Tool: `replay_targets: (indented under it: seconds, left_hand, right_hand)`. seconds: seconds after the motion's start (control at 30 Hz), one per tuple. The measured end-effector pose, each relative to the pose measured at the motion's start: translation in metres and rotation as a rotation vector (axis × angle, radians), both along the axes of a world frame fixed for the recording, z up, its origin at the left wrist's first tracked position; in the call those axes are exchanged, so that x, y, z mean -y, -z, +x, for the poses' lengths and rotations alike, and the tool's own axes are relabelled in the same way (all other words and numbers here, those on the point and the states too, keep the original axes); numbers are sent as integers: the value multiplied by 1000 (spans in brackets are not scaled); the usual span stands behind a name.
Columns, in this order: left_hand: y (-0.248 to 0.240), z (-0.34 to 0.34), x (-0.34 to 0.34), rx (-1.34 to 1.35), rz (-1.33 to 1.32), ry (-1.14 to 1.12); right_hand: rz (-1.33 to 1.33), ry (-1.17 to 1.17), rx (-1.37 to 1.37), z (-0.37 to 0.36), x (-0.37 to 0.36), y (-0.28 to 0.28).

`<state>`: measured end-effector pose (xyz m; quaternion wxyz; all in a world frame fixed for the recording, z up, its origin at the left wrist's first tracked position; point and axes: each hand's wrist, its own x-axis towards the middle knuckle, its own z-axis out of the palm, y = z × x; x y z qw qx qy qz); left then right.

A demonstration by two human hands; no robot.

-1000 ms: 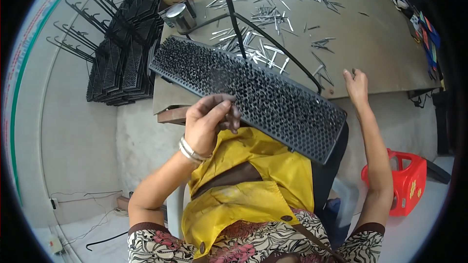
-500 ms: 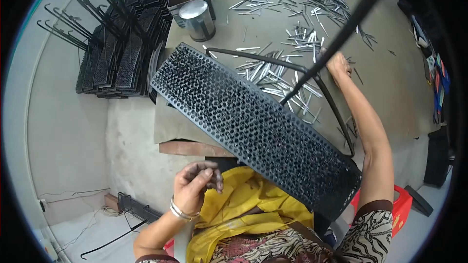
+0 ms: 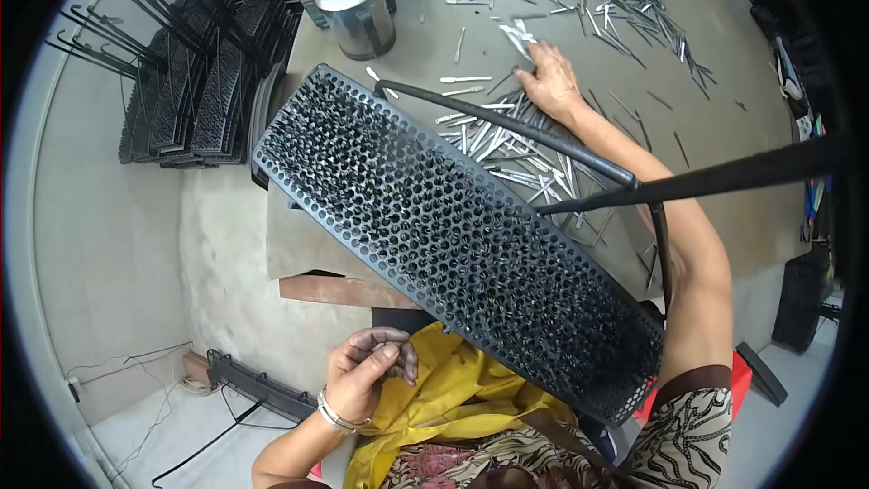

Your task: The recorder is inserting small metal pins into a black perforated template/mold.

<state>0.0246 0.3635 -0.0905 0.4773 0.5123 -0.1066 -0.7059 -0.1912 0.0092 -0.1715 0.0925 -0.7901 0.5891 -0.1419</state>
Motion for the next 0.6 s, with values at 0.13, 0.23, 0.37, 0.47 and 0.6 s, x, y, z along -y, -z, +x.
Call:
replay_targets:
  seconds: [0.13, 0.23, 0.37, 0.47, 0.6]
  left_hand:
    - [-1, -3, -4, -2, -2, 3]
    - [-4, -4, -14, 29, 20, -37]
    - [-2, -11, -16, 0, 26, -1]
    - [-4, -13, -20, 3, 51, -8]
    - [-7, -17, -22, 11, 59, 10]
  right_hand:
    - [-71, -389, 188, 7, -13, 1]
    - [214, -727, 388, 32, -23, -9]
    - [133, -830, 57, 8, -54, -28]
    - [69, -933, -19, 6, -73, -30]
    - [97, -805, 30, 6, -75, -15]
